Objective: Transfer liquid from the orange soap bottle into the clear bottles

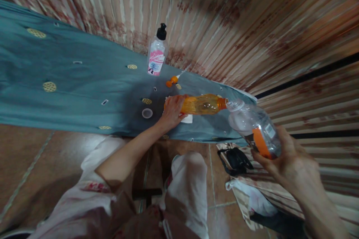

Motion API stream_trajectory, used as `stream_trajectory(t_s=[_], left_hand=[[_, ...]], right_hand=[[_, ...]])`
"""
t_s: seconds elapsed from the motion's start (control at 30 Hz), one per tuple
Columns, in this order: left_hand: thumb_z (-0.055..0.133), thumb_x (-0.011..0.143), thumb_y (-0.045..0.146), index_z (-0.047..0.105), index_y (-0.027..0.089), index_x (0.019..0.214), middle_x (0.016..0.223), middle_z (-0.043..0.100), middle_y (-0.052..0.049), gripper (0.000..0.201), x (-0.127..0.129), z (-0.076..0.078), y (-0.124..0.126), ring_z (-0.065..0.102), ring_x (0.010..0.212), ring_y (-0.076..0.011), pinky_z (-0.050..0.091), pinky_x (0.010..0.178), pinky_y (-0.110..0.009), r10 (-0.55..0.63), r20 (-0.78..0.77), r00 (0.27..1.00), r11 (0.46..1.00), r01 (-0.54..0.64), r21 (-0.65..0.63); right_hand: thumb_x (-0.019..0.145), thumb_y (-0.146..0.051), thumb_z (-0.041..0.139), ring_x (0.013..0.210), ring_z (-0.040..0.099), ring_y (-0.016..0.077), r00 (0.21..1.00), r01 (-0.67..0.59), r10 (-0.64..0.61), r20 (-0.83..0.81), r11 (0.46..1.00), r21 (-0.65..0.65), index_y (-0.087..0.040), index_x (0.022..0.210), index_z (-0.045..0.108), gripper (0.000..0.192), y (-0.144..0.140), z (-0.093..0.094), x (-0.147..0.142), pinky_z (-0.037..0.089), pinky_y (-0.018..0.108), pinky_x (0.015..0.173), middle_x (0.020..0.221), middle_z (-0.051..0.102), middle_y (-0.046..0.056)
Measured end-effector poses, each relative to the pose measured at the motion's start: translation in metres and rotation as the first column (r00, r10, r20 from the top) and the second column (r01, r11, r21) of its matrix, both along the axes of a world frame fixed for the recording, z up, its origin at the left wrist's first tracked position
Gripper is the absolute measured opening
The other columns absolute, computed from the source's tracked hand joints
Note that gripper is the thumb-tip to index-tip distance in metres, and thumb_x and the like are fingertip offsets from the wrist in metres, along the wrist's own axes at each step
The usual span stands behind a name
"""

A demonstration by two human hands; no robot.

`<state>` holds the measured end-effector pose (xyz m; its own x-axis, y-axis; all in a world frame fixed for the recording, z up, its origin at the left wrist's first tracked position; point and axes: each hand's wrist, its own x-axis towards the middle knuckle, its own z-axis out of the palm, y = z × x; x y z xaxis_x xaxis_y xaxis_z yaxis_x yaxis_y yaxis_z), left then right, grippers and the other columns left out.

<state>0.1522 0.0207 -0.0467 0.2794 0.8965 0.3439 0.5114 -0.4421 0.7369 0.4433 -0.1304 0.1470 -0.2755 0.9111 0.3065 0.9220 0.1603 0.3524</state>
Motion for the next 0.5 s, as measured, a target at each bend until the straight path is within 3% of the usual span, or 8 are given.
stream_trajectory(t_s=[0.37,0.5], left_hand=[[0.073,0.09,0.041,0.048,0.017,0.148,0.14,0.058,-0.018,0.068,0.0005,0.001,-0.0003,0.05,0.133,-0.0363,0.035,0.118,-0.054,0.01,0.002,1.0,1.0,-0.01,-0.007],[0.074,0.089,0.04,0.047,0.016,0.149,0.141,0.057,-0.018,0.069,0.0002,0.0025,-0.0001,0.051,0.133,-0.0362,0.035,0.118,-0.054,0.002,-0.021,1.0,1.0,-0.002,-0.014]], right_hand=[[0.092,-0.054,0.054,0.085,0.07,0.035,0.999,0.04,-0.04,-0.006,0.999,-0.013,-0.009,0.151,0.047,0.073,-0.0011,-0.0001,-0.0012,0.049,0.041,0.061,0.111,0.074,0.023],[0.093,-0.051,0.055,0.08,0.07,0.0306,0.999,-0.036,0.036,0.026,0.999,0.023,-0.01,0.15,0.047,0.071,0.0007,0.0011,-0.001,0.048,0.038,0.059,0.107,0.075,0.021]])
